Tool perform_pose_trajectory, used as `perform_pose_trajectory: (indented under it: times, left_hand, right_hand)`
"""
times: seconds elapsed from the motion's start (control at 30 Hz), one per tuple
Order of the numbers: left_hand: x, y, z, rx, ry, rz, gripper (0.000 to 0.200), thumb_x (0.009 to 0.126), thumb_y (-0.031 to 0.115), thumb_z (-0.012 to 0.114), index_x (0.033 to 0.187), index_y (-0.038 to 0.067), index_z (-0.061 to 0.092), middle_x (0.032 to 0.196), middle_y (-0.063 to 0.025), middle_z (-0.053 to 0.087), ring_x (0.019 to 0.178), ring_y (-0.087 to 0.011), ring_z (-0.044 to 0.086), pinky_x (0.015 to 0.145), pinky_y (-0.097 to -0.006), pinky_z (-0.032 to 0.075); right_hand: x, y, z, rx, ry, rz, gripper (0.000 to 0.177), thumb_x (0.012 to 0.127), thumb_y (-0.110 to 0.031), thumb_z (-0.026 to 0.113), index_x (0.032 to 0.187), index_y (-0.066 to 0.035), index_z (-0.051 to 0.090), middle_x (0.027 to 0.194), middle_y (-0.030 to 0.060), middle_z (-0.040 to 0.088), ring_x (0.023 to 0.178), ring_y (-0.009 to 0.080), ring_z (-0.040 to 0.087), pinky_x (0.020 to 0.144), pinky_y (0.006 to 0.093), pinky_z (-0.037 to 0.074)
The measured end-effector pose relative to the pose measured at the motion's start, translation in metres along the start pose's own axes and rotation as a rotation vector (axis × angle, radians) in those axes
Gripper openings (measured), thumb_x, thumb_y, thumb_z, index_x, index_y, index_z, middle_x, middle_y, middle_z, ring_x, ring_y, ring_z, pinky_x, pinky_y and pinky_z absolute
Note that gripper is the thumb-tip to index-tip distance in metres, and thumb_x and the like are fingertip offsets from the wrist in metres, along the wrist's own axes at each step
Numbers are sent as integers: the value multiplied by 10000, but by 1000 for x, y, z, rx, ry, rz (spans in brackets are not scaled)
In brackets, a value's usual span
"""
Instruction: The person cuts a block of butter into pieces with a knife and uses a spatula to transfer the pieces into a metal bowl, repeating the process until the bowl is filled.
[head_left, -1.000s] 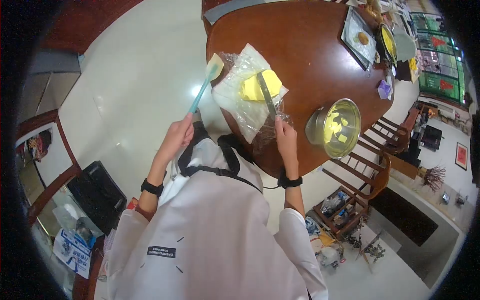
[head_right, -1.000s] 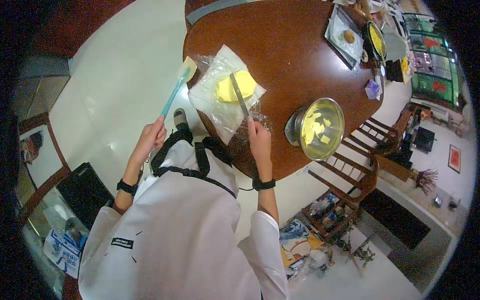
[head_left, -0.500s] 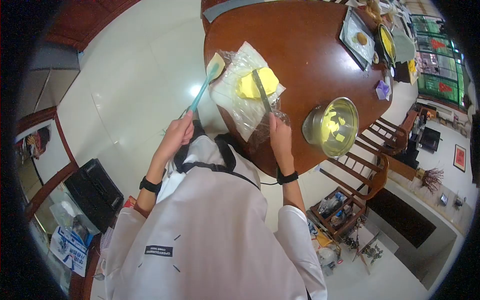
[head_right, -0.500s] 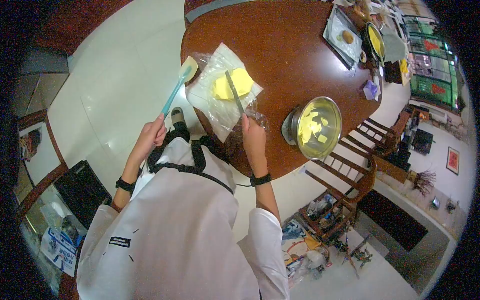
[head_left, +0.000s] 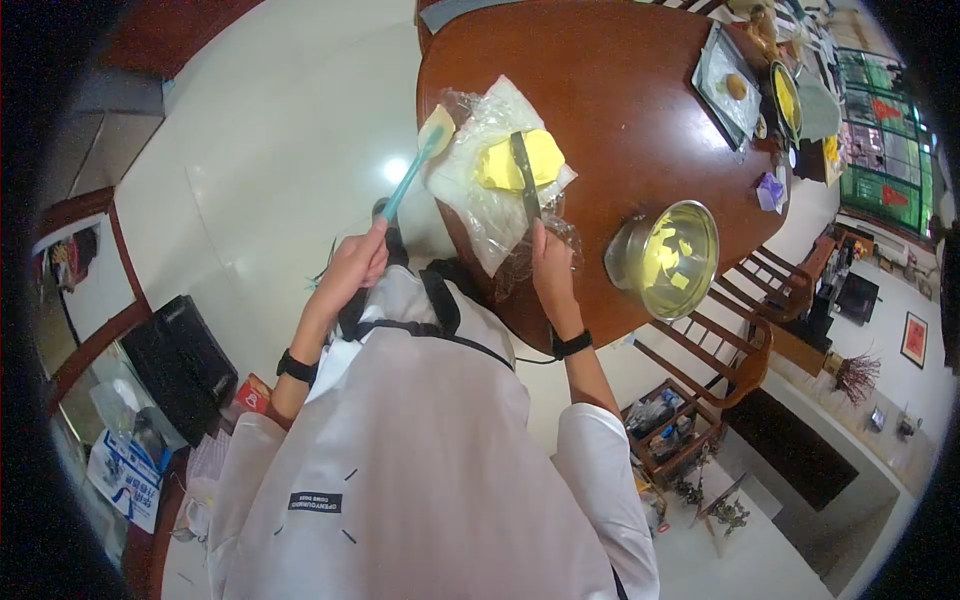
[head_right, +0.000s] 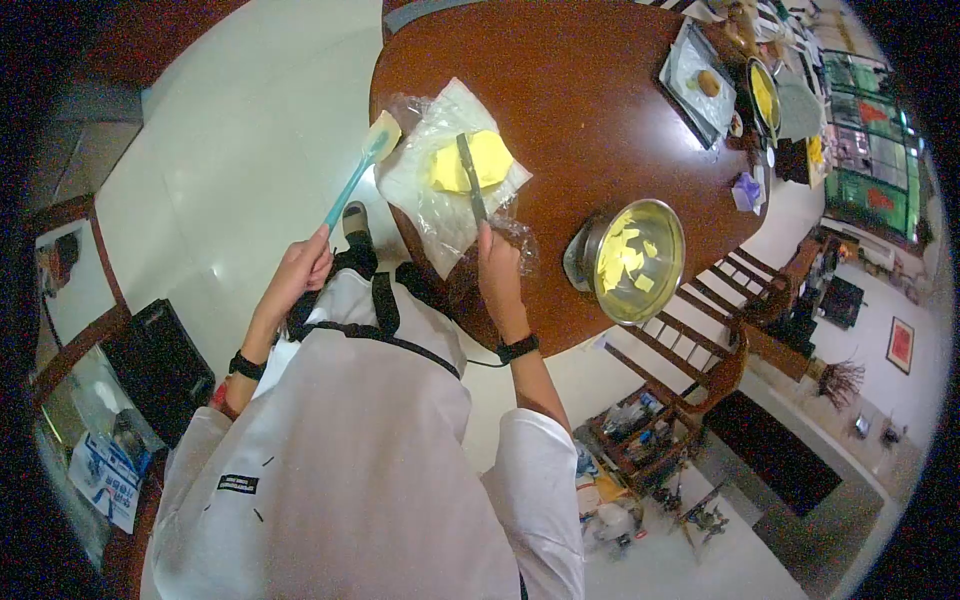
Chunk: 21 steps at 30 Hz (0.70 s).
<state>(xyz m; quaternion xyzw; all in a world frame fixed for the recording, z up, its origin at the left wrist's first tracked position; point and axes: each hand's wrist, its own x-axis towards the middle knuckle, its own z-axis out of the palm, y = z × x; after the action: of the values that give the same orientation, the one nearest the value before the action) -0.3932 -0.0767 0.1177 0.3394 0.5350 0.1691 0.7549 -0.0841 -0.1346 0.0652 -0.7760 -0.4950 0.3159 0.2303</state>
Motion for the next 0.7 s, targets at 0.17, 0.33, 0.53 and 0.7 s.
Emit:
perform_pose_trajectory:
  times: [0.17, 0.33, 0.53, 0.7]
  left_hand:
    - [-4, -1, -3, -10, 29, 1, 563, 1006, 520, 422, 594, 147, 332, 533, 57, 315, 456, -58, 266, 426, -233, 201]
    - [-5, -3, -7, -24, 23, 2, 551, 1010, 513, 419, 604, 149, 333, 536, 62, 305, 455, -54, 249, 424, -231, 196]
    - [-2, -8, -13, -23, -27, -10, 553, 1005, 508, 429, 594, 149, 339, 538, 56, 325, 463, -58, 272, 429, -234, 202]
    - [-1, -8, -12, 11, -70, -4, 554, 1009, 507, 417, 590, 154, 330, 542, 60, 327, 464, -57, 264, 431, -231, 205]
  right_hand:
    - [6, 10, 12, -59, -1, -5, 468, 1029, -292, 436, 834, 93, 617, 811, 340, 575, 786, 514, 576, 647, 546, 438]
    - [7, 4, 16, -53, -5, 13, 521, 1036, -323, 409, 819, 103, 615, 814, 344, 580, 799, 526, 569, 687, 569, 417]
    - [9, 13, 25, -53, -19, 39, 558, 1038, -354, 388, 817, 111, 604, 804, 356, 566, 792, 527, 565, 695, 559, 413]
    - [19, 34, 39, -75, 52, -58, 618, 1038, -403, 367, 732, 89, 582, 699, 312, 588, 616, 448, 593, 563, 503, 434]
